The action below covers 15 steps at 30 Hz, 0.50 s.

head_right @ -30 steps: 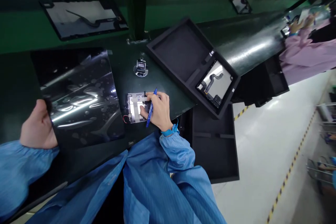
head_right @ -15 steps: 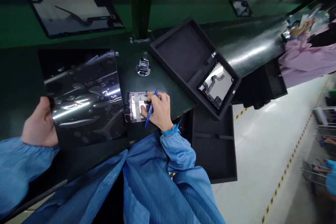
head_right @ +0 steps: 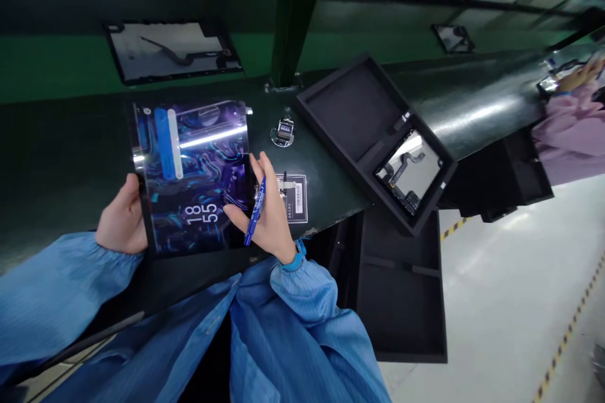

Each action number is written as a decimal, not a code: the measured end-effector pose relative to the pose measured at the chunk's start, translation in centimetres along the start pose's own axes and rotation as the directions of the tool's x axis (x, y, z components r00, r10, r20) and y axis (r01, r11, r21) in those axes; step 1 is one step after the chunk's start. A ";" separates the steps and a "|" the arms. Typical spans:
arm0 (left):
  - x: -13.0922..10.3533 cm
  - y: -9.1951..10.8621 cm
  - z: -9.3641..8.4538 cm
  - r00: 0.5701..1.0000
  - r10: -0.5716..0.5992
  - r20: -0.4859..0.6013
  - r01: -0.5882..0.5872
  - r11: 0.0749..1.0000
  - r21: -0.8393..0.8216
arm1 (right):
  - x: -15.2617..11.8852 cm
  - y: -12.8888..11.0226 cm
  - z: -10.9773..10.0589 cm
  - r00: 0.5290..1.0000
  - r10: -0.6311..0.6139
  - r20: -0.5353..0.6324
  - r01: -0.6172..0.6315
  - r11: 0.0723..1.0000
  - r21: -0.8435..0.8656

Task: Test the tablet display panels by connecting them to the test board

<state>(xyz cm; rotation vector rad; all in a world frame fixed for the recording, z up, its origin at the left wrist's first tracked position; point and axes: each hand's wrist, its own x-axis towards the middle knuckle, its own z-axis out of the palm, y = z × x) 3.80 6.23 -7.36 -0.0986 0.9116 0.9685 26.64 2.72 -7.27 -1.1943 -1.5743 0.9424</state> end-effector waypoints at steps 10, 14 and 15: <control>-0.3 -0.9 -0.4 0.997 0.017 0.080 -0.025 0.994 0.105 | 0.0 -0.9 2.5 0.978 0.044 -0.204 -0.112 0.936 -0.333; -0.3 -1.0 -0.7 0.994 0.007 0.108 -0.017 0.996 0.087 | 0.1 -1.3 2.5 0.987 0.029 -0.159 -0.070 0.963 -0.258; -0.2 -0.9 -0.8 0.994 0.017 0.105 -0.025 0.996 0.081 | 0.0 -1.2 2.5 0.990 0.010 -0.143 -0.045 0.969 -0.244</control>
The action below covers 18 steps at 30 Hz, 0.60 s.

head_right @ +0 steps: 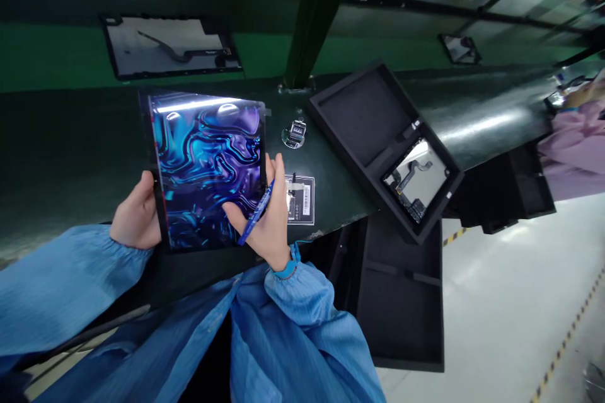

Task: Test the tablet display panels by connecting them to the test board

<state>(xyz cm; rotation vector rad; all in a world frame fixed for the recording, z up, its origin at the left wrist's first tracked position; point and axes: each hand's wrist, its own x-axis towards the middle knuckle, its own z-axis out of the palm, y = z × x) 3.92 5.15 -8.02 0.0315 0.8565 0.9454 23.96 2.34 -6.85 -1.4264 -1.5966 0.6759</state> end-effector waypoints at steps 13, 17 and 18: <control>0.2 -0.1 -0.8 1.000 0.009 -0.027 -0.005 0.987 0.159 | 6.4 0.7 -5.2 0.981 -0.085 -0.173 0.056 0.985 -0.163; 0.5 -0.2 -2.2 0.996 -0.054 0.075 0.039 0.981 0.192 | 9.8 0.6 -5.7 0.988 -0.155 0.001 0.142 0.902 -0.407; 0.6 -0.2 -2.6 0.993 -0.065 0.094 0.045 0.978 0.201 | 10.2 0.7 -5.6 0.985 -0.169 0.015 0.157 0.876 -0.457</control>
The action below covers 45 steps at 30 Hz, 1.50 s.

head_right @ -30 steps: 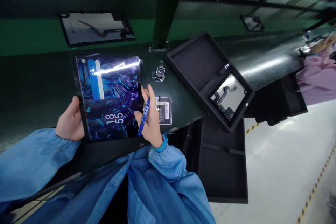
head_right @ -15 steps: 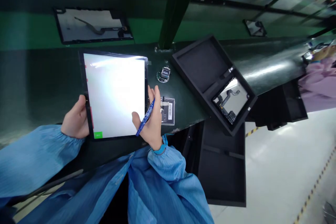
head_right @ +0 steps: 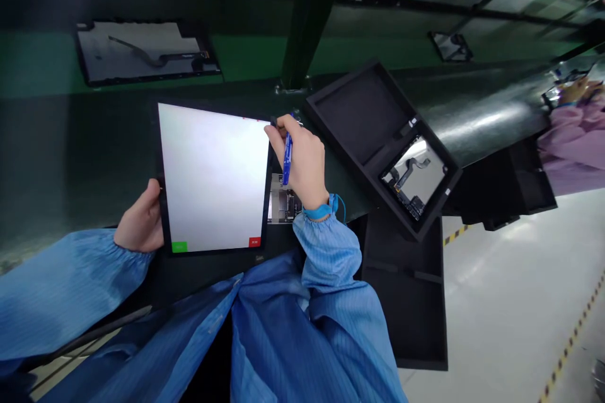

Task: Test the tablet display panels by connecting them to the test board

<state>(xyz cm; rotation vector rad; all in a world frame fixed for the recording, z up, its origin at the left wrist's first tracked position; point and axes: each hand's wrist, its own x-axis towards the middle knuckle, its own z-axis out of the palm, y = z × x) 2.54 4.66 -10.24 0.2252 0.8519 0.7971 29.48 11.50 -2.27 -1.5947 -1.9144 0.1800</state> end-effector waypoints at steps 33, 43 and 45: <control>0.0 -0.3 1.2 0.983 -0.002 -0.183 -0.010 0.998 -0.065 | -5.5 -1.5 -4.0 0.887 -0.450 -0.105 0.462 0.853 0.245; -0.4 -0.9 2.0 0.985 0.134 -0.104 -0.106 0.964 0.242 | 2.2 -4.9 -0.5 0.978 -0.186 0.096 0.101 0.822 0.561; -0.5 -0.9 2.1 0.990 0.111 -0.091 -0.087 0.969 0.230 | 1.9 -3.4 -0.7 0.962 -0.246 0.121 0.119 0.773 0.623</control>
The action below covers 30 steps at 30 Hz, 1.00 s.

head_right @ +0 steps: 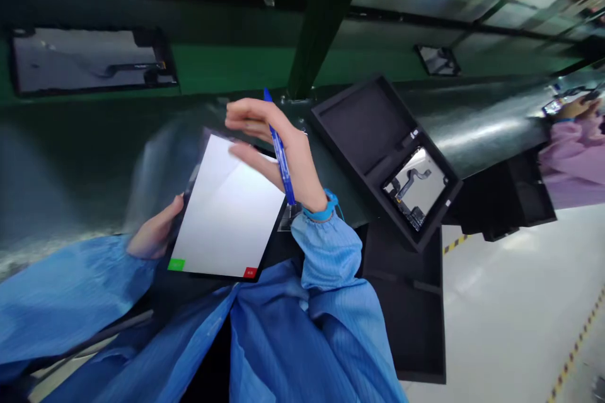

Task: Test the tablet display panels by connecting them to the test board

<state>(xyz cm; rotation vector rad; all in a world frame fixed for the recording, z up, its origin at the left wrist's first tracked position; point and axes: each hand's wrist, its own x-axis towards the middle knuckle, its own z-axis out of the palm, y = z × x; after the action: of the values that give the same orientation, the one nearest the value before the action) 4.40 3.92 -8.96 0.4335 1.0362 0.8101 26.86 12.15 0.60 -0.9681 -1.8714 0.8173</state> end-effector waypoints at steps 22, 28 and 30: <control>0.0 3.2 0.4 0.932 -0.362 -0.003 0.340 0.877 -0.340 | -0.5 9.8 2.0 0.941 0.338 0.036 -0.330 0.885 0.328; -0.2 3.6 1.4 0.934 -0.351 -0.061 0.312 0.888 -0.339 | -0.4 10.3 2.3 0.924 0.377 0.057 -0.371 0.856 0.359; -0.4 3.9 1.9 0.928 -0.366 -0.070 0.328 0.890 -0.317 | -0.4 10.3 2.3 0.923 0.381 0.060 -0.376 0.856 0.355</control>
<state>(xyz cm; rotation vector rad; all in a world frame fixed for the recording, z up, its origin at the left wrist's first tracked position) 4.48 6.18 -5.22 -0.0688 1.0495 0.6613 28.07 16.45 -9.02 -1.1126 -1.4587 1.3358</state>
